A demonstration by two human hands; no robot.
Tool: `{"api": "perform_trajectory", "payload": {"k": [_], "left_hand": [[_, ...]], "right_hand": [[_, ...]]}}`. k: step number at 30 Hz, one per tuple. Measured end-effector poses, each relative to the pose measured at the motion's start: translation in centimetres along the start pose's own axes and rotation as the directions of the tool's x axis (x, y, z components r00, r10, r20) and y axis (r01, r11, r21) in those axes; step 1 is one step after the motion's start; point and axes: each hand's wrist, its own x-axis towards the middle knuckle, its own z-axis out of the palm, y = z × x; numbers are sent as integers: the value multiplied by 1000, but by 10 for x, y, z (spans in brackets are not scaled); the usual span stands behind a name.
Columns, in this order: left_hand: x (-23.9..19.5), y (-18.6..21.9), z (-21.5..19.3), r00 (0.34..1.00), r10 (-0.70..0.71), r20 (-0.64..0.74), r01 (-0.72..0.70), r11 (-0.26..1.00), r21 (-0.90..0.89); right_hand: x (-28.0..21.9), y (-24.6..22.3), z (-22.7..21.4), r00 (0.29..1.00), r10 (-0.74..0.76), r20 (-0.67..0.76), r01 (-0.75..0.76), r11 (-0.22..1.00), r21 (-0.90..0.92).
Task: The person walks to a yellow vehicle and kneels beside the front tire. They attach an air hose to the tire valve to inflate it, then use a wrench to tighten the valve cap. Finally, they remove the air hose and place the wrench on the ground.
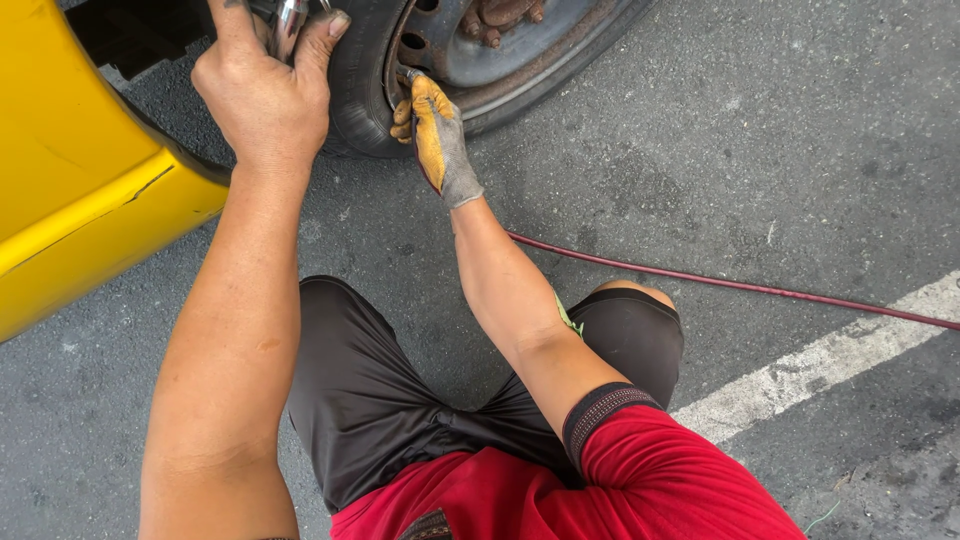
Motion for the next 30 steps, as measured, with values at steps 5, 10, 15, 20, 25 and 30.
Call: {"api": "perform_trajectory", "payload": {"k": [5,10,15,20,25,30], "left_hand": [[-2,-4,1,1000,13,2,-13,1000,2],[1,3,-2,1000,15,2,-15,1000,-4],[-1,-2,0,1000,18,3,-18,1000,-6],[1,2,-2,1000,10,4,-10,1000,-5],[0,0,-1,1000,15,-6,-15,1000,-13],[-1,-1,0,1000,7,7,-7,1000,-7]], "right_hand": [[-2,-1,1,1000,-11,-16,10,1000,-12],[-4,-8,4,1000,0,-26,-1,999,-49],[-4,-10,5,999,13,-48,-17,997,-72],[-5,-10,4,999,-28,-30,24,990,-136],[-4,-10,5,999,-18,-39,13,993,-119],[-6,-11,5,999,-8,-45,1,988,-153]]}}
